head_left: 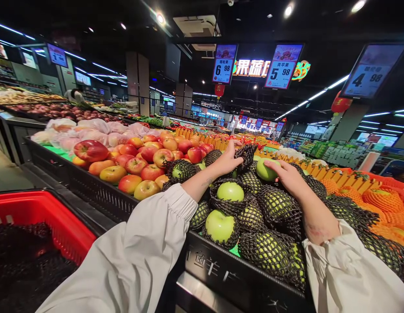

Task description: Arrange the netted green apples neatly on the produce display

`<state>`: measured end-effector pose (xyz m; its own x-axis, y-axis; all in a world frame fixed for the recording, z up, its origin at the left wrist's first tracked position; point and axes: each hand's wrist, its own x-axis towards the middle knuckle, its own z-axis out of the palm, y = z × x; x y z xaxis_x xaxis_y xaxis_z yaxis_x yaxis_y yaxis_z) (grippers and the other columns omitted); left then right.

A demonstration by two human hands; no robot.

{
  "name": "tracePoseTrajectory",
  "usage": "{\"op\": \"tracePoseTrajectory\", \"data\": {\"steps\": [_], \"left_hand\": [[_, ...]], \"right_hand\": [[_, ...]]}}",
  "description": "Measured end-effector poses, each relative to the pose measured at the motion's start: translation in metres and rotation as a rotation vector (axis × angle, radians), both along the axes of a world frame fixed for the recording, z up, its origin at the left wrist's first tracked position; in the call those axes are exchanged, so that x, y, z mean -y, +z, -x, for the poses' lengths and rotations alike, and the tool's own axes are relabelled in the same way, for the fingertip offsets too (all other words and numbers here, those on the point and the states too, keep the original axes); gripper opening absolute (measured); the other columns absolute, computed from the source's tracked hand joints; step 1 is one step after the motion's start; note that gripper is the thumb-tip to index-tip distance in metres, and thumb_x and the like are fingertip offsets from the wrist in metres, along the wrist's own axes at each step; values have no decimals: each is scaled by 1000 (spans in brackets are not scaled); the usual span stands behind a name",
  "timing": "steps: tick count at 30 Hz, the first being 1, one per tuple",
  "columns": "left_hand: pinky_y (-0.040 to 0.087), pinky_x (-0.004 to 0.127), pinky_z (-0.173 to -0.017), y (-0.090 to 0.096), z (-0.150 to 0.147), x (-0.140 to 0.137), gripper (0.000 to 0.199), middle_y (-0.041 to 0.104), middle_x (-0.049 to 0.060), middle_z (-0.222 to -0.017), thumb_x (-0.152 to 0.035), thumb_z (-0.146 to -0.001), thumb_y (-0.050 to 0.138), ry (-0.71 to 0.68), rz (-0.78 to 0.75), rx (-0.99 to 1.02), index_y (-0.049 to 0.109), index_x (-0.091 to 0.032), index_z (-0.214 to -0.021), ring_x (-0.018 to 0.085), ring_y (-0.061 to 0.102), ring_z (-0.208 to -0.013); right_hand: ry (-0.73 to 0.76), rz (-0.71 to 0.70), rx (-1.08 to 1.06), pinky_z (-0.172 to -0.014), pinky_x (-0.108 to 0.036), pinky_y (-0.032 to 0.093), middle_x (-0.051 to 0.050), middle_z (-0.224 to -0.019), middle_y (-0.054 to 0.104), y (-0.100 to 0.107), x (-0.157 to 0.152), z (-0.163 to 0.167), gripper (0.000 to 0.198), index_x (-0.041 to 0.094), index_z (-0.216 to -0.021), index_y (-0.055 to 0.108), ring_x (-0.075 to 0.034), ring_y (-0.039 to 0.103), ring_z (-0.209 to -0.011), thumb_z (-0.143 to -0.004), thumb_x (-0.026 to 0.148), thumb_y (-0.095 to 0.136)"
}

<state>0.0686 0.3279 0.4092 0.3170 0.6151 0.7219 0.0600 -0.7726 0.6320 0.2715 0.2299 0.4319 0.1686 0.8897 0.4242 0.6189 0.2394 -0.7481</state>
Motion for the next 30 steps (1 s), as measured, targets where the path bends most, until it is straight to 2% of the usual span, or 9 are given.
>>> {"op": "tracePoseTrajectory", "data": {"steps": [4,8,10,14,18,20,22,26,30], "left_hand": [[45,37,-90,-1,2,-4,23,58,6,-106,-21,-76,67,245,-15,6,50,-19,-91,20,56,-97],[46,34,-80,0,6,-8,18,62,3,-89,-30,-80,70,323,24,39,57,-18,-80,16,55,-75],[47,35,-82,0,8,-8,16,64,4,-90,-30,-80,70,325,12,29,60,-18,-80,17,57,-79],[42,36,-101,1,7,-2,8,67,6,-104,-21,-74,72,283,-104,-91,67,-18,-80,22,58,-109],[44,38,-100,-2,5,-6,16,73,6,-99,-33,-80,67,233,124,-216,71,-18,-81,24,64,-101],[47,39,-96,-4,4,-12,32,74,7,-96,-44,-87,57,243,260,-168,73,-17,-81,25,66,-94],[49,39,-92,-4,5,-18,38,75,9,-93,-44,-91,50,275,304,-47,73,-15,-80,24,67,-91],[52,34,-87,1,8,-18,17,74,9,-100,-29,-82,66,300,164,259,71,-14,-89,20,67,-90],[52,28,-77,7,9,-5,20,72,9,-102,-19,-74,76,256,-39,364,67,-13,-90,17,66,-88]], "right_hand": [[-15,24,-20,-71,-33,46,-7,-97,71,1,1,1,59,16,-95,73,-19,58,-77,-68,69,70],[30,29,-7,-72,-33,46,-7,-97,70,1,3,1,64,16,-97,72,-20,59,-78,-65,72,71],[31,21,25,-78,-35,47,-6,-97,70,1,4,1,65,17,-98,71,-21,60,-82,-60,69,76],[-5,22,74,-82,-35,48,-5,-98,70,1,6,2,66,19,-101,71,-23,62,-86,-53,62,84],[-11,29,86,-82,-36,49,-6,-101,70,1,5,2,68,19,-104,70,-24,62,-89,-54,63,83],[-10,29,93,-82,-37,49,-7,-101,70,1,5,1,69,18,-105,70,-25,63,-89,-54,64,83],[-8,17,99,-81,-38,50,-7,-100,70,1,5,2,68,18,-103,71,-25,63,-88,-54,64,82],[-45,-68,117,-84,-41,51,-8,-102,70,0,6,4,74,19,-105,71,-27,64,-91,-49,66,84],[-45,-179,87,-87,-42,52,-11,-103,70,2,8,5,78,17,-107,70,-29,65,-92,-49,68,83]]}}
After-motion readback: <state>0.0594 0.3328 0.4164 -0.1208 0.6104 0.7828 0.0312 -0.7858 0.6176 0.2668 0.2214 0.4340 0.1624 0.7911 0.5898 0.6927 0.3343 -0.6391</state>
